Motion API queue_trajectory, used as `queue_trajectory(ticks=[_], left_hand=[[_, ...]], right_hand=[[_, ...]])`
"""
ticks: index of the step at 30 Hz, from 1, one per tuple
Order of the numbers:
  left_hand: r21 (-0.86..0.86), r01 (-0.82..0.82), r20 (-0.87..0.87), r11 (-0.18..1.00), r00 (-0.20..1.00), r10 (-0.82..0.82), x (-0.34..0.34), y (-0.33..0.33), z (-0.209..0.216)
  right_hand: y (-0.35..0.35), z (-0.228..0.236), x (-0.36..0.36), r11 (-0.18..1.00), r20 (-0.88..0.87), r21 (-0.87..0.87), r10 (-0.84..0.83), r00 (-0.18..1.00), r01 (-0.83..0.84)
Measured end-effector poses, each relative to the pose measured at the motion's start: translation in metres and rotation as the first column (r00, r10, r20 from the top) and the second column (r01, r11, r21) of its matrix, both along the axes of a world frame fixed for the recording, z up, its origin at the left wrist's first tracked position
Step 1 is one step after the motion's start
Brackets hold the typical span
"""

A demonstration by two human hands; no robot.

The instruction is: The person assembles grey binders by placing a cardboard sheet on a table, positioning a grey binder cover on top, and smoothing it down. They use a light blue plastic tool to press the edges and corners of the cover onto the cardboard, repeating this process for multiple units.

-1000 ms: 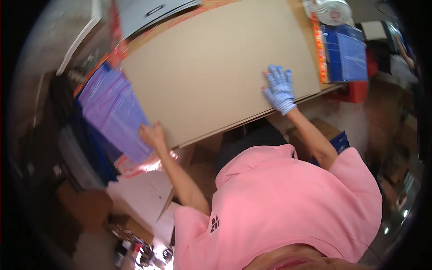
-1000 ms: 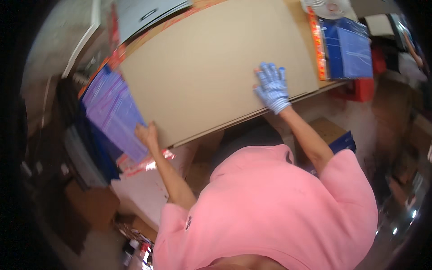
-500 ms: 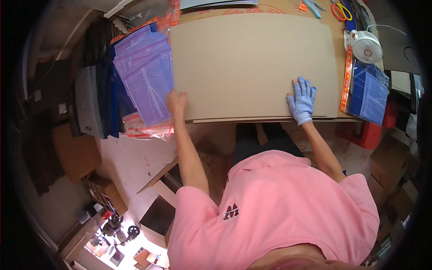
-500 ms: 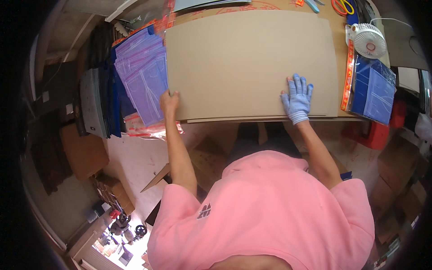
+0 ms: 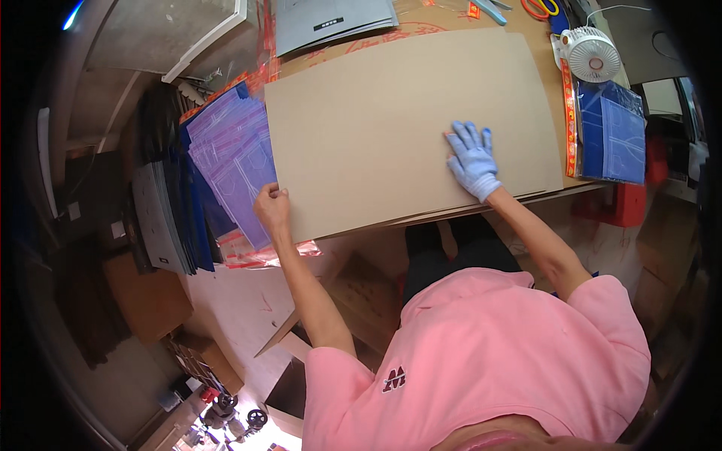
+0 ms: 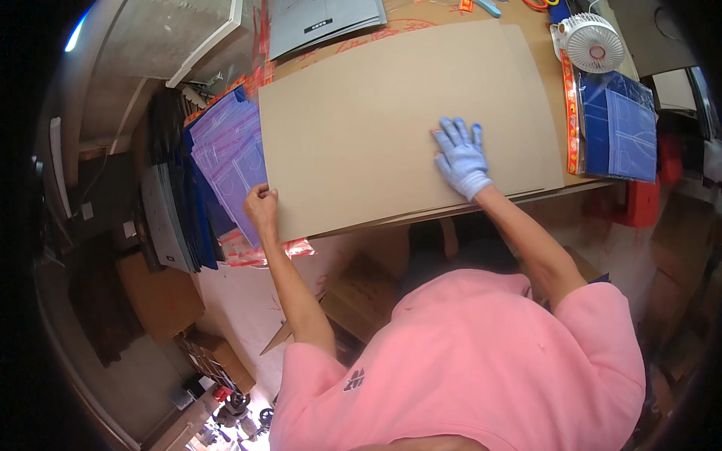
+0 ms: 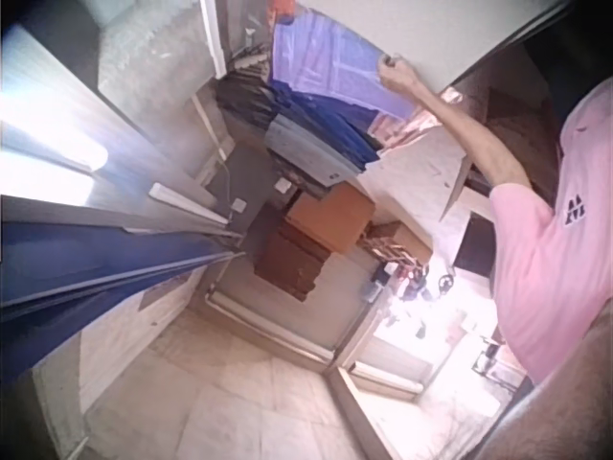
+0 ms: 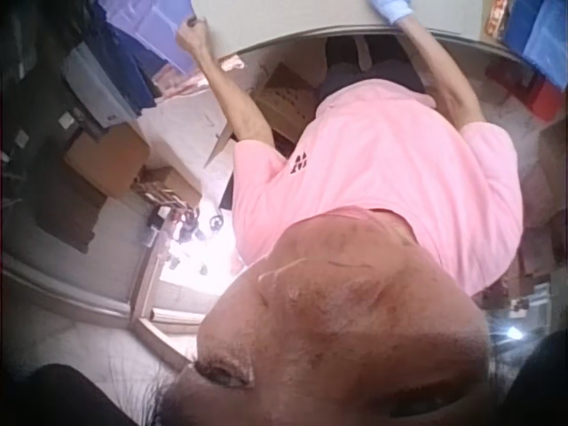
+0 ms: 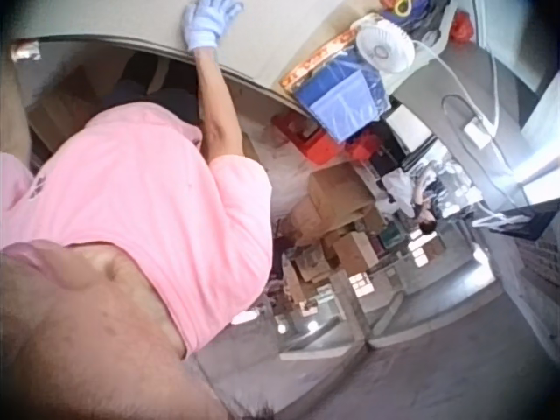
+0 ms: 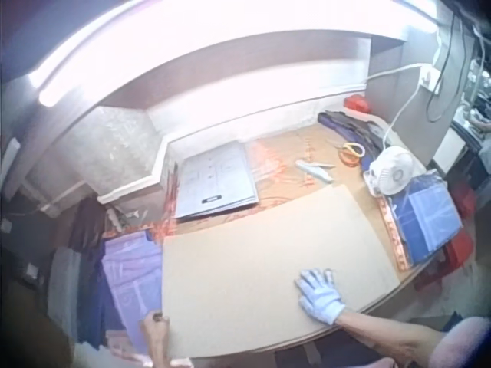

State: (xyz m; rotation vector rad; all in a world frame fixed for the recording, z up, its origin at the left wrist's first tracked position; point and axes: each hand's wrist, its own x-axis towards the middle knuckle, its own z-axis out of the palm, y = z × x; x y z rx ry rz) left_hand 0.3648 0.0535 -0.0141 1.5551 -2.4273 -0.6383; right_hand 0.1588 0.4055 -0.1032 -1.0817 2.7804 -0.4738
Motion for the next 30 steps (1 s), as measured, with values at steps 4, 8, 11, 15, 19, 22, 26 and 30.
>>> queue_trajectory(ticks=[4,8,11,15,19,22,26,30], left_hand=[[0.034,0.173,-0.123,0.984,0.978,-0.168,-0.001,-0.007,0.017],[0.268,0.423,-0.611,0.866,0.769,-0.187,-0.008,-0.012,0.020],[0.375,0.610,-0.824,0.698,0.564,-0.050,-0.029,-0.013,0.017],[0.447,0.735,-0.894,0.510,0.346,0.285,-0.057,-0.003,0.018],[0.480,0.820,-0.780,0.310,0.238,0.579,-0.077,0.005,0.013],[0.606,0.712,-0.746,0.355,0.354,0.564,-0.083,0.001,-0.017],[0.279,0.664,-0.781,0.694,0.578,-0.238,-0.116,0.053,-0.008],[-0.048,0.633,-0.281,0.773,0.734,-0.618,-0.143,0.115,-0.001]], right_hand=[[-0.055,0.005,-0.001,0.997,0.000,-0.014,0.076,0.997,-0.076],[-0.081,0.010,0.009,0.993,-0.038,0.048,0.114,0.993,-0.112],[-0.084,0.012,0.009,0.991,-0.049,0.074,0.114,0.992,-0.110],[-0.082,0.012,0.009,0.991,-0.049,0.095,0.102,0.994,-0.097],[-0.082,0.010,0.010,0.993,-0.056,0.079,0.095,0.994,-0.091],[-0.082,0.010,0.009,0.994,-0.072,0.067,0.096,0.993,-0.091],[-0.080,0.007,0.011,0.996,-0.072,0.029,0.089,0.993,-0.087],[-0.079,0.010,0.009,0.995,-0.073,0.059,0.082,0.994,-0.078]])
